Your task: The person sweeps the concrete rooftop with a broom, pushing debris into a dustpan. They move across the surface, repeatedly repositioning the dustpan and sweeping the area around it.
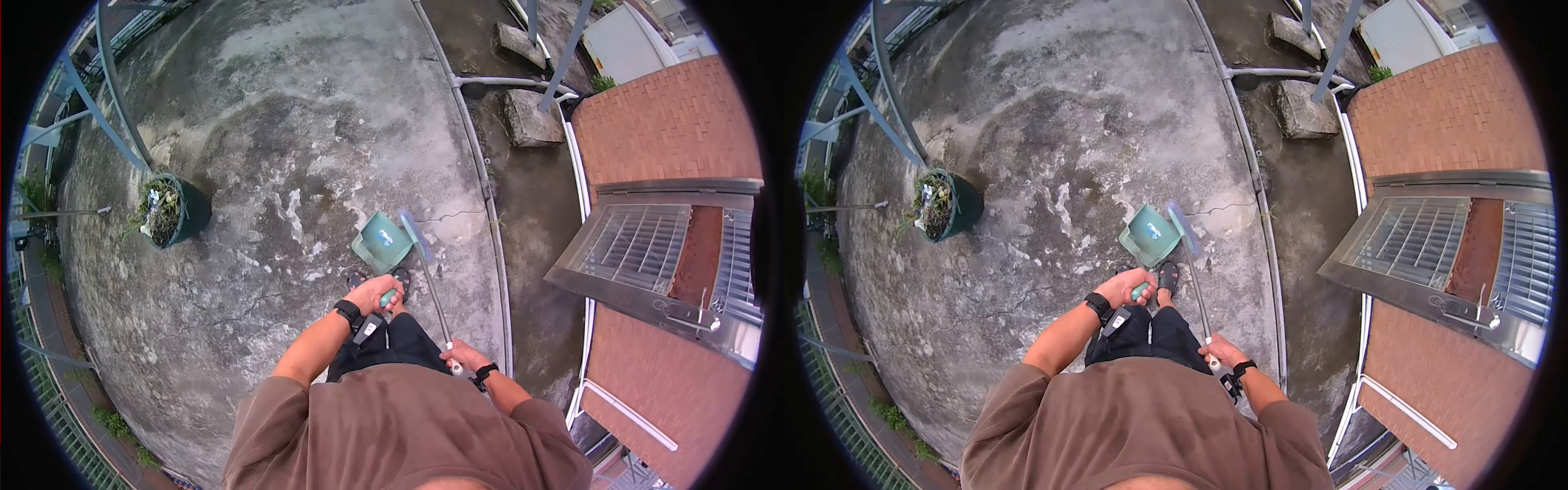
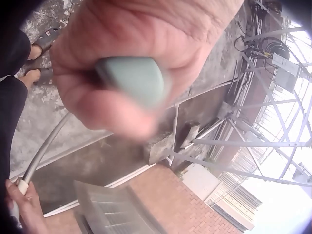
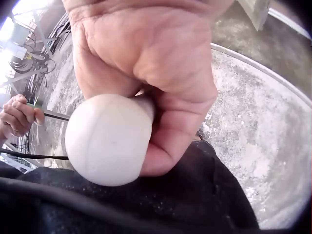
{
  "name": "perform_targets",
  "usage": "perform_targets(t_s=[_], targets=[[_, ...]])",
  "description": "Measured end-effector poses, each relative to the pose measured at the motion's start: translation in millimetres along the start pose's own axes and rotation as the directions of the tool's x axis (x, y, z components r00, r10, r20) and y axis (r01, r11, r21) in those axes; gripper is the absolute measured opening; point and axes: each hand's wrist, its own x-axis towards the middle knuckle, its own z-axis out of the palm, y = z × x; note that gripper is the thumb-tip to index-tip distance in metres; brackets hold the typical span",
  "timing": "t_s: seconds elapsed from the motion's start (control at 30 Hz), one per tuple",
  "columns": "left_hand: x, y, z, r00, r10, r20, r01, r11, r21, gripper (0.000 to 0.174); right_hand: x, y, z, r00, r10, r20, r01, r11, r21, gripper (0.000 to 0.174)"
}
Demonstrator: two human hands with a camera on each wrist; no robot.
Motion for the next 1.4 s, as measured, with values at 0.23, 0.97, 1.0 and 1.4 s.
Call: perform_targets(t_s=[0.23,0.97,1.0,1.4], targets=[[-19.6,0.5,-7.0,0.999,-0.052,0.005,0.052,0.985,-0.167,0.016,-44.1,-45.3,-38.8,0.994,-0.073,-0.076,0.077,0.996,0.054,0.017],[44.8,129.3,107.3,0.971,0.202,-0.130,-0.239,0.765,-0.598,0.016,192.9,-505.4,-292.5,0.895,-0.411,-0.171,0.220,0.743,-0.633,0.022],[47.5,132.1,106.7,0.971,0.202,-0.130,-0.239,0.763,-0.600,0.016,207.5,-478.5,-294.2,0.901,-0.419,-0.115,0.241,0.701,-0.672,0.022],[50.7,135.7,92.9,0.969,0.220,-0.111,-0.241,0.753,-0.613,0.017,4.0,-277.1,-317.6,0.978,0.171,0.115,-0.083,0.835,-0.543,0.024]])
